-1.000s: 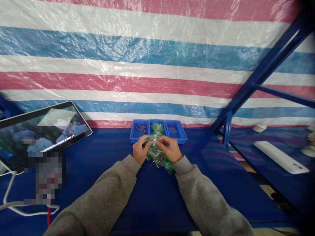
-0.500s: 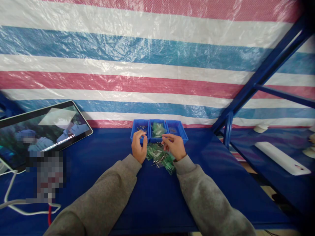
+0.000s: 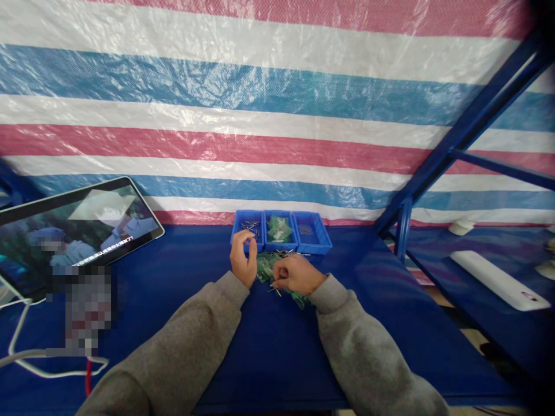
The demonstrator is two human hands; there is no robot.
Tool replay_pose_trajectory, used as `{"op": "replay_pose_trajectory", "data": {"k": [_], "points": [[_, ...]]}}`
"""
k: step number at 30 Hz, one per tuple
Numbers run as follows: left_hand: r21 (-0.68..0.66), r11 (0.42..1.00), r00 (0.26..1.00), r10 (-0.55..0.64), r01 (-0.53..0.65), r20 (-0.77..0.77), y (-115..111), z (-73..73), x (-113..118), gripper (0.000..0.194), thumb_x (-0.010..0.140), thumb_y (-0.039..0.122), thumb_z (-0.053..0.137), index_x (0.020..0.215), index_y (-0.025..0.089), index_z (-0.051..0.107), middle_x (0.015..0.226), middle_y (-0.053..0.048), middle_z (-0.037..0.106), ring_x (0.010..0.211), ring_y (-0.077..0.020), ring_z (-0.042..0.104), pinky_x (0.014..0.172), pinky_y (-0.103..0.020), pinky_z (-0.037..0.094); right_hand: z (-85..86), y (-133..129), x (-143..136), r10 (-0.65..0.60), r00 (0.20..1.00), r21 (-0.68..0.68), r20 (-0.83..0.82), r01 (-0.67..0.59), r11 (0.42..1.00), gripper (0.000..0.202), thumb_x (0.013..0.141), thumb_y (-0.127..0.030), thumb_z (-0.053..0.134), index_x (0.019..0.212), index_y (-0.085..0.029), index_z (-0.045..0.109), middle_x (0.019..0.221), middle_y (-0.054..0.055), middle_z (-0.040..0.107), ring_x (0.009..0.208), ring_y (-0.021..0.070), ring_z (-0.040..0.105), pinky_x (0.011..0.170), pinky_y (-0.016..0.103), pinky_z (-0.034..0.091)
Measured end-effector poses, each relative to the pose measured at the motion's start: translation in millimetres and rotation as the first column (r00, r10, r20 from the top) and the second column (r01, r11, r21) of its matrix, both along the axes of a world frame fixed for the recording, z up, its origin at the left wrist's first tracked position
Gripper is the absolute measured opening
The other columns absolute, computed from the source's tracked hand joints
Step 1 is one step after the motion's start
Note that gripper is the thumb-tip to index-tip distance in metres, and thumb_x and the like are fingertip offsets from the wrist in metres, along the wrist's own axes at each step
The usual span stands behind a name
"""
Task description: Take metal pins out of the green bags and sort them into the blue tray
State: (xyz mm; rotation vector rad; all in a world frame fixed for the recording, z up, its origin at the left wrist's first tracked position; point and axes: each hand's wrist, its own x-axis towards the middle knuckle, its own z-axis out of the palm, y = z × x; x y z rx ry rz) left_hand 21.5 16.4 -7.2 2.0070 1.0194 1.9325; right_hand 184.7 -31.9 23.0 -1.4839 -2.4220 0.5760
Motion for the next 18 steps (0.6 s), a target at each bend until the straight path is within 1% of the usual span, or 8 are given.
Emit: {"op": "replay_pose_trajectory", "data": {"k": [2, 4, 7, 9, 14, 18], "points": [[-0.003, 1.0, 1.0, -0.003, 0.003, 0.002, 0.2, -0.5, -0.1, 0.013, 0.089, 0.02, 0.048, 0.1, 0.016, 0.053, 0.094, -0.007, 0.055, 0.089, -0.0172, 0.054, 0.075, -0.031, 0.046, 2.2, -1.9, -0.1, 0.065, 0.998, -0.048, 0.027, -0.063, 0.997, 0.017, 0.064, -0.028, 0.076, 0.077, -0.021, 0.067, 0.063, -0.005, 0.059, 0.054, 0.0085, 0.05, 0.05, 0.02, 0.028], [-0.002, 1.0, 1.0, -0.01, 0.01, 0.0, 0.2, -0.6, -0.1, 0.013, 0.089, 0.02, 0.047, 0.1, 0.016, 0.053, 0.095, -0.007, 0.055, 0.09, -0.0173, 0.054, 0.075, -0.031, 0.046, 3.1, -3.7, -2.5, 0.097, 0.993, -0.044, 0.06, -0.095, 0.995, 0.022, 0.064, -0.028, 0.076, 0.083, -0.022, 0.067, 0.064, -0.005, 0.061, 0.057, 0.0095, 0.053, 0.051, 0.02, 0.028], [0.0, 1.0, 1.0, -0.018, 0.018, -0.007, -0.3, -0.4, 0.1, 0.012, 0.089, 0.019, 0.047, 0.099, 0.016, 0.054, 0.095, -0.007, 0.056, 0.09, -0.0172, 0.054, 0.075, -0.031, 0.046, 2.9, -5.7, -8.3, 0.103, 0.987, -0.019, 0.125, -0.101, 0.995, 0.026, 0.067, -0.028, 0.073, 0.092, -0.024, 0.068, 0.068, -0.003, 0.065, 0.063, 0.0125, 0.057, 0.054, 0.021, 0.03], [-0.004, 1.0, 1.0, -0.022, 0.022, -0.015, -0.9, 0.1, 0.0, 0.011, 0.089, 0.019, 0.047, 0.097, 0.016, 0.054, 0.094, -0.007, 0.056, 0.09, -0.0169, 0.054, 0.075, -0.03, 0.046, 2.6, -6.7, -11.8, 0.107, 0.981, -0.016, 0.161, -0.106, 0.994, 0.026, 0.069, -0.027, 0.071, 0.094, -0.025, 0.068, 0.069, -0.002, 0.066, 0.067, 0.0142, 0.059, 0.057, 0.022, 0.032], [-0.009, 0.999, 0.999, -0.036, 0.036, -0.029, -2.2, 1.8, -0.5, 0.011, 0.09, 0.02, 0.046, 0.092, 0.016, 0.055, 0.092, -0.007, 0.057, 0.088, -0.0163, 0.055, 0.075, -0.03, 0.047, 1.7, -7.9, -15.9, 0.138, 0.976, 0.0, 0.168, -0.14, 0.99, 0.02, 0.073, -0.022, 0.066, 0.092, -0.024, 0.07, 0.069, 0.0, 0.067, 0.068, 0.0153, 0.06, 0.06, 0.023, 0.034], [-0.009, 0.999, 0.998, -0.048, 0.047, -0.03, -2.9, 3.4, -0.4, 0.011, 0.09, 0.021, 0.045, 0.089, 0.016, 0.056, 0.09, -0.006, 0.057, 0.086, -0.0162, 0.055, 0.074, -0.03, 0.046, -2.0, -7.7, -17.1, 0.153, 0.978, 0.029, 0.142, -0.159, 0.987, 0.014, 0.072, -0.014, 0.062, 0.08, -0.022, 0.071, 0.07, 0.001, 0.068, 0.069, 0.0158, 0.06, 0.061, 0.024, 0.036]]}}
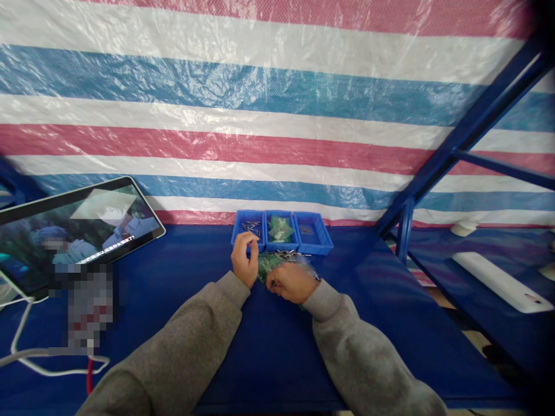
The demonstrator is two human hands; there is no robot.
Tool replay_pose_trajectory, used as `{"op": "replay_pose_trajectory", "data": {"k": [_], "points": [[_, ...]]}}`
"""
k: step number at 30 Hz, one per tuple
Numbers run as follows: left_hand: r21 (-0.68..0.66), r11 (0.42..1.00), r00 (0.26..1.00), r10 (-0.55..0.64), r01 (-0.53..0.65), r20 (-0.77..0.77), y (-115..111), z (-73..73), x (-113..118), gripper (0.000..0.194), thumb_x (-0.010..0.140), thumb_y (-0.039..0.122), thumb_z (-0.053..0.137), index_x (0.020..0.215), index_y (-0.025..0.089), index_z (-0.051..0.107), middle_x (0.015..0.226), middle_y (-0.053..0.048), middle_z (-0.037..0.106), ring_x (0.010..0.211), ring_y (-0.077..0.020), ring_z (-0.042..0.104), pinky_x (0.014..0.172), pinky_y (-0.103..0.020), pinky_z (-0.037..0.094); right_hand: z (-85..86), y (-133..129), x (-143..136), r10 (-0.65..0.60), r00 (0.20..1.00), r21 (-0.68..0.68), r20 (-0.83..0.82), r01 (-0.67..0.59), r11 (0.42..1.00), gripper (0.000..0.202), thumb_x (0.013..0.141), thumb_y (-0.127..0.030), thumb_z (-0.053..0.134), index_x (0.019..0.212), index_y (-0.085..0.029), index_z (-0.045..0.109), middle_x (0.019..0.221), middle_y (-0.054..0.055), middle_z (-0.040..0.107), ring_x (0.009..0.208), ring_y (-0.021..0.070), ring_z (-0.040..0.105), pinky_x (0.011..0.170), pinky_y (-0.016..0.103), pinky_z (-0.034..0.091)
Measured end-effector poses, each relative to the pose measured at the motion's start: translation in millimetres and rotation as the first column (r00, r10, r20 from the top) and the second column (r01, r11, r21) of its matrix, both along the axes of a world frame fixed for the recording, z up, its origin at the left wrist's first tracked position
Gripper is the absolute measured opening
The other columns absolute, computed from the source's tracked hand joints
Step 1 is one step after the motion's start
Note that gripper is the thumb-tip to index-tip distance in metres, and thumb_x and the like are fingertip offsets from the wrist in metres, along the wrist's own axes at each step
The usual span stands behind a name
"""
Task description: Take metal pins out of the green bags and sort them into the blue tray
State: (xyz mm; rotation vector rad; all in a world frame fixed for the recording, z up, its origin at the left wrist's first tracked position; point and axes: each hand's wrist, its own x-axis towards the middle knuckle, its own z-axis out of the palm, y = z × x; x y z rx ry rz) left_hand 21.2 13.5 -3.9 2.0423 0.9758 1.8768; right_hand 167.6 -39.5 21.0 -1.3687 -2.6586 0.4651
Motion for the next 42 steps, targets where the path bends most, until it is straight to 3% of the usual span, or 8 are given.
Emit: {"op": "replay_pose_trajectory", "data": {"k": [10, 18, 21, 24, 28, 31, 35, 42], "points": [[-0.004, 1.0, 1.0, -0.005, 0.005, 0.001, -0.7, -0.1, -0.2, 0.011, 0.09, 0.02, 0.045, 0.089, 0.016, 0.056, 0.09, -0.006, 0.058, 0.086, -0.0156, 0.056, 0.074, -0.029, 0.046, -2.8, 0.9, -0.8, -0.029, 0.989, 0.046, -0.142, 0.036, 0.998, 0.01, 0.079, -0.014, 0.054, 0.082, -0.019, 0.063, 0.061, -0.001, 0.059, 0.056, 0.0121, 0.051, 0.055, 0.022, 0.03], [-0.006, 1.0, 1.0, -0.013, 0.013, -0.001, -0.1, -1.3, -0.1, 0.011, 0.09, 0.019, 0.045, 0.089, 0.016, 0.056, 0.089, -0.006, 0.058, 0.086, -0.0157, 0.055, 0.074, -0.029, 0.046, -6.6, 5.5, 1.1, -0.213, 0.922, 0.066, -0.325, 0.247, 0.967, 0.007, 0.076, -0.016, 0.054, 0.082, -0.018, 0.057, 0.058, -0.004, 0.056, 0.051, 0.01, 0.049, 0.053, 0.02, 0.031], [-0.013, 1.0, 1.0, -0.026, 0.026, -0.001, -0.6, -1.4, 0.2, 0.012, 0.09, 0.021, 0.045, 0.089, 0.016, 0.056, 0.089, -0.006, 0.058, 0.084, -0.0157, 0.056, 0.072, -0.029, 0.046, -8.4, 8.0, 2.4, -0.322, 0.811, 0.049, -0.488, 0.394, 0.918, 0.002, 0.073, -0.017, 0.054, 0.074, -0.019, 0.054, 0.056, -0.004, 0.057, 0.051, 0.011, 0.052, 0.053, 0.021, 0.036], [-0.027, 0.997, 0.996, -0.072, 0.071, -0.043, -2.2, -1.5, 0.6, 0.013, 0.089, 0.022, 0.048, 0.093, 0.016, 0.057, 0.091, -0.007, 0.059, 0.081, -0.0154, 0.057, 0.072, -0.03, 0.047, -8.6, 9.9, 4.8, -0.406, 0.604, -0.065, -0.686, 0.504, 0.861, 0.002, 0.074, -0.02, 0.053, 0.071, -0.02, 0.052, 0.054, -0.004, 0.058, 0.047, 0.0119, 0.055, 0.052, 0.022, 0.042], [-0.038, 0.987, 0.968, -0.163, 0.159, -0.188, -3.5, -2.2, 1.8, 0.018, 0.086, 0.024, 0.053, 0.103, 0.017, 0.059, 0.086, -0.006, 0.063, 0.079, -0.0166, 0.058, 0.075, -0.033, 0.047, -7.5, 11.9, 7.8, -0.481, 0.314, -0.276, -0.819, 0.518, 0.809, 0.005, 0.073, -0.026, 0.054, 0.072, -0.021, 0.052, 0.055, -0.001, 0.062, 0.045, 0.0154, 0.06, 0.046, 0.025, 0.047], [-0.026, 0.98, 0.937, -0.197, 0.198, -0.289, -2.5, -3.2, 3.1, 0.021, 0.085, 0.027, 0.057, 0.104, 0.019, 0.062, 0.086, -0.007, 0.067, 0.081, -0.0184, 0.06, 0.075, -0.035, 0.047, -6.1, 13.1, 9.8, -0.504, 0.161, -0.381, -0.849, 0.474, 0.794, 0.009, 0.07, -0.027, 0.057, 0.072, -0.02, 0.051, 0.055, 0.0, 0.063, 0.046, 0.0173, 0.062, 0.044, 0.027, 0.049], [-0.01, 0.972, 0.911, -0.224, 0.235, -0.348, 0.1, -5.7, 4.3, 0.022, 0.083, 0.029, 0.06, 0.103, 0.019, 0.064, 0.087, -0.007, 0.068, 0.081, -0.0187, 0.061, 0.074, -0.035, 0.047, -4.9, 13.9, 11.8, -0.499, 0.071, -0.421, -0.864, 0.443, 0.792, 0.009, 0.068, -0.026, 0.057, 0.071, -0.019, 0.052, 0.055, 0.0, 0.064, 0.044, 0.0164, 0.061, 0.042, 0.026, 0.049], [0.019, 0.973, 0.913, -0.209, 0.23, -0.35, 2.8, -9.2, 4.0, 0.017, 0.085, 0.027, 0.058, 0.099, 0.02, 0.065, 0.088, -0.007, 0.068, 0.082, -0.0184, 0.061, 0.074, -0.035, 0.048, -5.4, 14.8, 11.3, -0.487, 0.054, -0.432, -0.872, 0.382, 0.816, 0.013, 0.07, -0.03, 0.058, 0.072, -0.018, 0.053, 0.057, -0.001, 0.062, 0.044, 0.0142, 0.059, 0.045, 0.025, 0.048]]}}
